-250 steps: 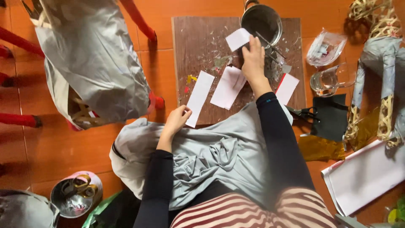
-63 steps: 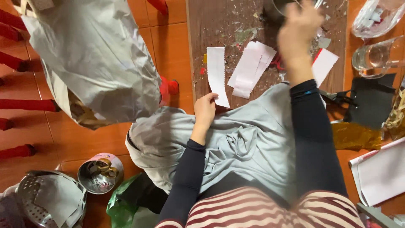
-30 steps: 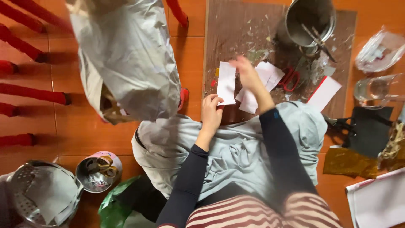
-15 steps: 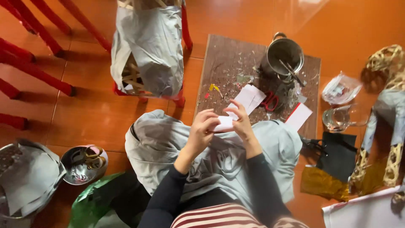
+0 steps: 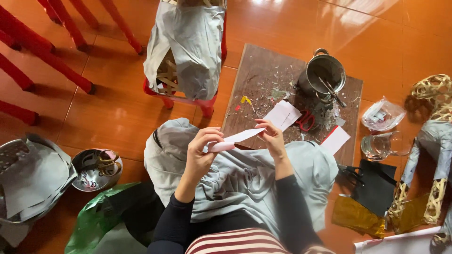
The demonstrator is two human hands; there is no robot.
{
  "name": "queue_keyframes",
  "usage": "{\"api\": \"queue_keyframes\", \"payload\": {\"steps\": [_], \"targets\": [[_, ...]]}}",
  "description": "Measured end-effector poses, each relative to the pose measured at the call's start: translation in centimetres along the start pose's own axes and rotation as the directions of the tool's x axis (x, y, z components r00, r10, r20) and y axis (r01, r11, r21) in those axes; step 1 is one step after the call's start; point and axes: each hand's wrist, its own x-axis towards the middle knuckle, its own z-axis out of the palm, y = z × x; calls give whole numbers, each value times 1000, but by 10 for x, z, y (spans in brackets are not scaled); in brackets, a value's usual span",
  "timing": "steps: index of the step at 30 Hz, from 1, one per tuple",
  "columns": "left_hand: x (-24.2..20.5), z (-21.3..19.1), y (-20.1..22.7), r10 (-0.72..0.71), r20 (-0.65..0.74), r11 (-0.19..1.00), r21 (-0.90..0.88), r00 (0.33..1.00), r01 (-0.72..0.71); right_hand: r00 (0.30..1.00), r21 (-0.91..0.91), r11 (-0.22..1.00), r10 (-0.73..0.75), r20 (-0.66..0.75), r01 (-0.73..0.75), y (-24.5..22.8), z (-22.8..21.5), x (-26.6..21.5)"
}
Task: Applying decorative paper strips to a bamboo frame animal structure.
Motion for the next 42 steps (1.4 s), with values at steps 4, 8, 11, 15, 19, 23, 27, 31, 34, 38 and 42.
{"api": "queue_keyframes", "payload": {"steps": [4, 8, 11, 15, 19, 23, 27, 31, 34, 38, 42], "targets": [[-3, -12, -3, -14, -50, 1000, 25, 999, 16, 999, 50, 998, -46, -21, 47, -1, 5, 2], [-8, -25, -11, -32, -109, 998, 46, 994, 37, 994, 8, 994, -109, -33, 109, -8, 10, 0], [-14, -31, -18, -32, -141, 998, 56, 989, 41, 995, 5, 996, -92, -38, 92, -14, 14, 0], [-15, -37, -19, -54, -180, 991, 109, 982, 75, 995, 4, 995, -99, -20, 99, -13, 14, -2], [-16, -40, -22, -75, -191, 989, 109, 979, 97, 994, 17, 995, -100, -39, 101, -16, 15, 1], [-17, -43, -22, -88, -159, 987, 117, 983, 107, 994, 56, 993, -98, -44, 100, -12, 13, 0], [-18, -44, -21, -105, -154, 984, 126, 983, 125, 993, 49, 992, -114, -32, 116, -10, 11, 1], [-22, -47, -22, -144, -168, 977, 131, 975, 167, 994, 59, 993, -97, -42, 99, -3, 12, -2], [-25, -50, -24, -169, -166, 975, 113, 972, 189, 995, 43, 995, -86, -56, 89, -11, 17, -3], [-28, -56, -41, -134, -177, 988, 51, 975, 145, 996, 61, 995, -77, -55, 80, -29, 22, 2], [-26, -67, -44, -158, -190, 987, -71, 969, 147, 990, 56, 988, -141, -25, 142, -47, 33, 7]]}}
